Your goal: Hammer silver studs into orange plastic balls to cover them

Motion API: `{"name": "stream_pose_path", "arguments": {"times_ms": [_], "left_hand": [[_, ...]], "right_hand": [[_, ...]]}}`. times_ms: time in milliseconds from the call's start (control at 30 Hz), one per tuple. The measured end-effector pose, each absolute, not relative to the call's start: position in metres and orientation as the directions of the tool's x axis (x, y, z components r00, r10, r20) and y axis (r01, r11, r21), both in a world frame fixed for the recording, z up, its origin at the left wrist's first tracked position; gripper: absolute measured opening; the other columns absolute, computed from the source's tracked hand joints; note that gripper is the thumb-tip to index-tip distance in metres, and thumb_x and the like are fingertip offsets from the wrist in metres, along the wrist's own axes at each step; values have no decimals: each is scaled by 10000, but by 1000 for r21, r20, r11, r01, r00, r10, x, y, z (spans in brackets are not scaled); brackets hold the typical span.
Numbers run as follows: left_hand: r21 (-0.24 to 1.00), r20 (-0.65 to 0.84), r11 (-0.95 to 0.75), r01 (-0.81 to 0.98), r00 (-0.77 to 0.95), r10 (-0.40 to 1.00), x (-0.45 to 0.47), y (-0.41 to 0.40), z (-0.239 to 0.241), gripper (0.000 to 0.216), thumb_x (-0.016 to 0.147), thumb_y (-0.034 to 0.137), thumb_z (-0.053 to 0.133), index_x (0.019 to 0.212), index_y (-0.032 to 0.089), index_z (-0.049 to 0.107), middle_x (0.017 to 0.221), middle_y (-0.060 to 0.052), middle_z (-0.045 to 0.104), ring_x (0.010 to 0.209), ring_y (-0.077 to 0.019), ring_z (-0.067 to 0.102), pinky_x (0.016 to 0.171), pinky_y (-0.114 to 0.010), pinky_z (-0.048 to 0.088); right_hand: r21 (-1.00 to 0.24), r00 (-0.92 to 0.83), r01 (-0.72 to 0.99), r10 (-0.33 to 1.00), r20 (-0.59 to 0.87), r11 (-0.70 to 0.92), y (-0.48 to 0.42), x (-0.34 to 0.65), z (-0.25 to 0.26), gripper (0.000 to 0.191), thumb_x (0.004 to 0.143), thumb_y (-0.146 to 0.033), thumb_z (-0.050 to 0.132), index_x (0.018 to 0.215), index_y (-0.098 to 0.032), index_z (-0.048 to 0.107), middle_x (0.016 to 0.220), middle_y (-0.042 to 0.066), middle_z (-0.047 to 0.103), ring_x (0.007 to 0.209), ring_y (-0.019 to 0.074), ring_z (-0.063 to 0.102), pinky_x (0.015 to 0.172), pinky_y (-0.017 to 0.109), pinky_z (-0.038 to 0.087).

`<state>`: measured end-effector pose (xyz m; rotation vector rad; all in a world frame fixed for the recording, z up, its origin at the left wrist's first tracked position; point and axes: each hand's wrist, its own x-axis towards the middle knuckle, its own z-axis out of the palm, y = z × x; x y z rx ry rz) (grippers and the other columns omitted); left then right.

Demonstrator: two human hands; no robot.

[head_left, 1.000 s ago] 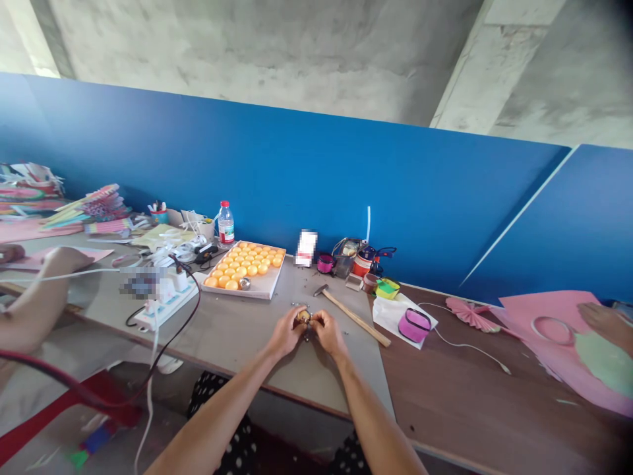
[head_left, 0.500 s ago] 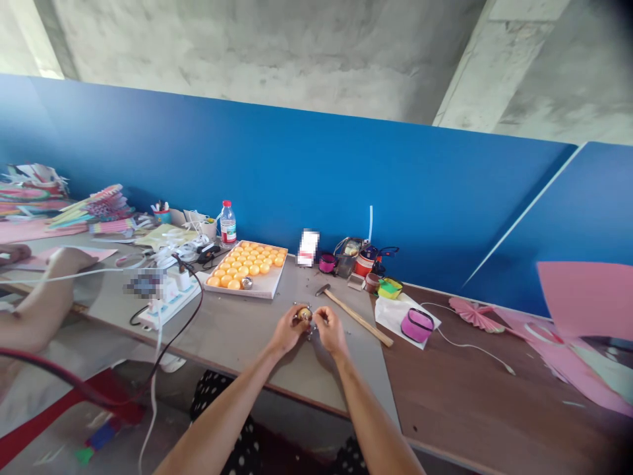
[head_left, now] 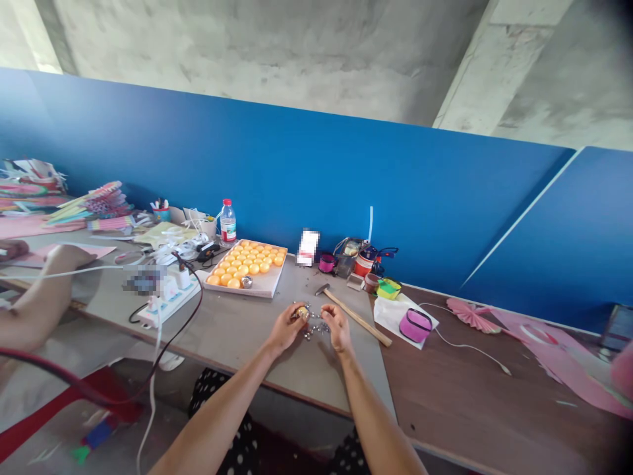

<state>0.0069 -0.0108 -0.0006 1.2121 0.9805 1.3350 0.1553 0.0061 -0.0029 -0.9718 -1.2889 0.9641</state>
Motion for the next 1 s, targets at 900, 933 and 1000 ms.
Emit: {"name": "stream_pose_path", "arguments": {"times_ms": [900,933,1000], "left_hand": [[940,18,-37,-338,-61,998,2,-10,0,440,635,383,685,1001,173,560,776,-2,605,593,-125,616,555,-231,458],[931,13,-37,-362,-70,997,2,-9,0,437,629,381,691,990,170,561,761,3,602,585,-123,614,561,-236,464],[913,1,-35,-406,-83,997,1,-8,0,428,620,377,699,967,167,564,737,11,598,572,-117,610,574,-248,474]], "right_hand": [[-881,550,425,714,433,207,30,198,-16,149,636,-282,475,677,-177,572,751,51,557,703,174,492,692,296,385],[-909,575,364,718,392,205,32,200,-18,155,629,-294,487,680,-176,574,741,46,559,702,176,494,686,294,386],[-953,618,221,727,300,205,36,204,-20,180,620,-330,509,680,-172,568,688,27,551,675,172,491,654,286,385]]}}
